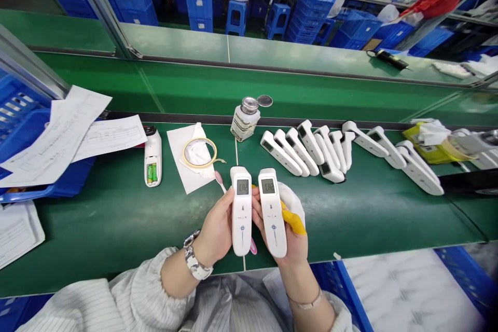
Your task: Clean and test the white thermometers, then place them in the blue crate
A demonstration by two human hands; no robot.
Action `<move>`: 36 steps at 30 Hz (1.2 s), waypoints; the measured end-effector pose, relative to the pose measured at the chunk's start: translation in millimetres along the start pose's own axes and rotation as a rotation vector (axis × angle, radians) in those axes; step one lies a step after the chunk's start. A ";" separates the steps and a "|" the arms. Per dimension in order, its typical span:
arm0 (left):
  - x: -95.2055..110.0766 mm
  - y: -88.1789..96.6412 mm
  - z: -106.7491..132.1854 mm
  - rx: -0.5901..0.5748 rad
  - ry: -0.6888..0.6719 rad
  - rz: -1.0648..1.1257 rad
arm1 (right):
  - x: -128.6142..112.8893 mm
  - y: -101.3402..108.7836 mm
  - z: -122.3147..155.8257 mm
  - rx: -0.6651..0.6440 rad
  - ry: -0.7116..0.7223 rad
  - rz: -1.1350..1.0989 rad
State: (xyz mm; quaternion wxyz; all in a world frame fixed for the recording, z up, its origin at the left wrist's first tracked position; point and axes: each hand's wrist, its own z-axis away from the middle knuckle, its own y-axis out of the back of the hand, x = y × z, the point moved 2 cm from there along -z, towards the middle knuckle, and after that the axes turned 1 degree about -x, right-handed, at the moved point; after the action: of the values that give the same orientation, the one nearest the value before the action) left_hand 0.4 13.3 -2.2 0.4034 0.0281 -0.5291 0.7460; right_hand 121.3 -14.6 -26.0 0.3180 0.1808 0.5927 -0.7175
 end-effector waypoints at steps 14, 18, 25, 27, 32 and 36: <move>-7.7 2.5 3.6 -0.060 0.051 -0.105 | 6.0 1.2 -1.8 0.251 0.092 0.098; -10.4 5.6 3.8 -0.101 0.081 -0.143 | 7.0 4.6 -2.5 0.242 0.131 0.141; -10.1 6.3 3.2 -0.104 0.083 -0.130 | 6.7 6.8 -3.3 0.284 0.176 0.293; -9.6 5.5 3.4 -0.100 0.067 -0.113 | 6.5 6.8 -3.6 0.288 0.205 0.326; -9.5 4.2 3.4 -0.090 0.053 -0.090 | 7.2 7.1 -3.8 0.287 0.185 0.267; -9.0 3.1 2.8 -0.076 0.061 -0.090 | 6.3 5.7 -4.2 0.302 0.141 0.224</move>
State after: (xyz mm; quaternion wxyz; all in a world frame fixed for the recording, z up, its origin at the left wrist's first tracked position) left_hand 3.4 5.5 -7.6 0.4532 0.0137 -0.5426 0.7071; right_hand 120.1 -12.6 -35.2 0.3228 0.3409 0.4756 -0.7439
